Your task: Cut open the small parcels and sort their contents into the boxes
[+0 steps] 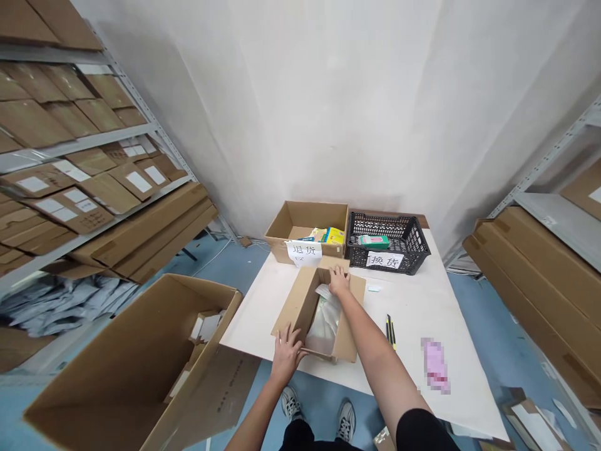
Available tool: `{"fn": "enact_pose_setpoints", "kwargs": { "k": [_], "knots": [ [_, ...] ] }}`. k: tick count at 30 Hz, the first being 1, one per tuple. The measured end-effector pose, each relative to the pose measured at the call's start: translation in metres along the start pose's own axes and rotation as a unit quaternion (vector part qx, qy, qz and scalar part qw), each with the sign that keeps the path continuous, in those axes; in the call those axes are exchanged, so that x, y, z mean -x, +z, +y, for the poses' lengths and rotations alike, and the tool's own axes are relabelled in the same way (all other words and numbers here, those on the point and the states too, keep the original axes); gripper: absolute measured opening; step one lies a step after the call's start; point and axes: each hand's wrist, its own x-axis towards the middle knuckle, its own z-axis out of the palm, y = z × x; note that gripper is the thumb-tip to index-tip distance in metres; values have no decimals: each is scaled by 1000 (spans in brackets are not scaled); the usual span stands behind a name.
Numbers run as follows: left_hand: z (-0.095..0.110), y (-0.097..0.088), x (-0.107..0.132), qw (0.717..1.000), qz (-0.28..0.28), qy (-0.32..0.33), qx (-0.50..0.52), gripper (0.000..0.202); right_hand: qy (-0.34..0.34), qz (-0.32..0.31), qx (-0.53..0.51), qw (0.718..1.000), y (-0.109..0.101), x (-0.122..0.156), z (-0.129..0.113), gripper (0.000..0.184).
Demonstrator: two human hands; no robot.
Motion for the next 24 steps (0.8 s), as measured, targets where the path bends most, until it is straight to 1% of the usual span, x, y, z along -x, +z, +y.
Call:
{"fn": "enact_pose_setpoints", "kwargs": {
  "k": [2,4,6,9,11,13,15,17,19,21,24],
  "knots": [
    [-13,-3,6,1000,3,-6,-4,16,0,-3,3,1000,12,-7,-11,77],
    [-28,-7,13,1000,7,-13,-6,16,-20,3,0,1000,21,-13,-27,77],
    [-45,-11,18,1000,15,-18,-8,15,-46,-5,-8,999,26,-21,-47,76],
    [-75,-18,23,999,30,-22,-12,12,-68,-38,-22,997,27,-38,-83,74],
    [-99,-22,23,999,39,-29,-15,10,-79,-48,-29,995,28,-48,-108,78],
    [-124,-26,20,998,45,-37,-15,10,-96,-41,-34,994,34,-55,-134,84],
    [-147,-29,16,998,46,-41,-13,10,-120,-33,-38,991,44,-58,-158,87],
    [-165,-32,11,998,39,-41,-7,12,-129,-40,-46,990,58,-58,-181,88],
    [-179,-35,5,999,22,-37,8,15,-110,-65,-58,990,72,-57,-202,87],
    [-189,-40,-2,999,-10,-18,40,21,-71,-92,-65,991,85,-55,-218,88],
    [-201,-47,-18,993,-46,0,108,33,-16,-123,-42,991,100,-52,-230,94]
  ]
}}
